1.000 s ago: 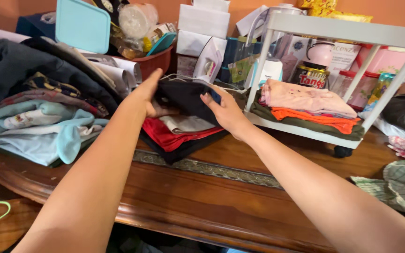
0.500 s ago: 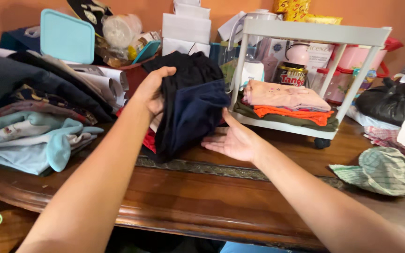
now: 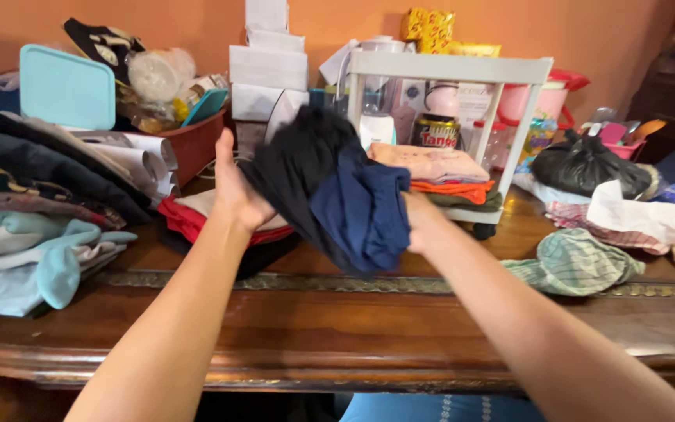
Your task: The person assembles a white plastic rolling cart by attaching wheels and vertical poles to a perforated base, then places a second shelf on top. They then fold and stack several pieces of clothing onto the cart's shelves.
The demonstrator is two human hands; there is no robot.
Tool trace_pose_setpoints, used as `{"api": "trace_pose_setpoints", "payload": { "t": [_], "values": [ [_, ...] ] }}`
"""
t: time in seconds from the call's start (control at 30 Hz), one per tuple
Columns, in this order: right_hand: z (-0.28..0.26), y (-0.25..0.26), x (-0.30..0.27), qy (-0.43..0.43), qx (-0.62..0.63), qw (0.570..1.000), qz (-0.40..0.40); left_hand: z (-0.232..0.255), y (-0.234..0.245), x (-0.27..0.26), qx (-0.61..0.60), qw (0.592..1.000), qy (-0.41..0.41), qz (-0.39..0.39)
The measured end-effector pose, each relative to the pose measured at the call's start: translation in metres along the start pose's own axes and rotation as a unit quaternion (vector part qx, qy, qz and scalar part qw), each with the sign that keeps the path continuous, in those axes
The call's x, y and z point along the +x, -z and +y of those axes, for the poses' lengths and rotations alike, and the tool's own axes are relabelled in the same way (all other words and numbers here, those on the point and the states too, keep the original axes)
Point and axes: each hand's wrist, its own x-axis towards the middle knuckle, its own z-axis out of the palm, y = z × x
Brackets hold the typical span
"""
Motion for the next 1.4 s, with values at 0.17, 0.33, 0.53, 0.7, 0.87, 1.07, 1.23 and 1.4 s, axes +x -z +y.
{"api": "trace_pose_setpoints", "payload": {
  "t": [0.17,0.33,0.53,0.7,0.87,1.07,1.23,1.4],
  "values": [
    [-0.084,-0.002,-0.035,-0.024,-0.264,0.953,0.147,-0.02,0.016,-0.008,0.185,0.95,0.252,-0.012],
    [-0.107,-0.006,-0.039,-0.086,-0.404,0.903,0.119,-0.08,0.008,0.005,0.189,0.903,0.38,0.061],
    [-0.101,0.02,-0.018,-0.164,-0.427,0.878,0.141,-0.112,-0.013,0.01,0.211,0.897,0.387,0.001],
    [-0.112,0.05,-0.04,-0.126,-0.298,0.928,0.183,-0.119,-0.01,0.013,0.248,0.896,0.368,0.001],
    [-0.13,0.066,-0.07,0.03,-0.31,0.945,0.101,-0.105,-0.022,0.038,0.325,0.905,0.27,0.053],
    [-0.165,0.054,-0.066,0.134,-0.26,0.949,0.118,-0.091,-0.041,0.101,0.207,0.974,0.08,-0.049],
    [-0.179,0.052,-0.039,0.244,-0.305,0.874,0.288,-0.077,-0.045,0.164,0.263,0.963,0.017,0.065],
    [-0.183,0.089,0.003,0.301,-0.531,0.746,0.265,-0.096,-0.041,0.217,0.541,0.825,-0.081,0.142]
  ]
}}
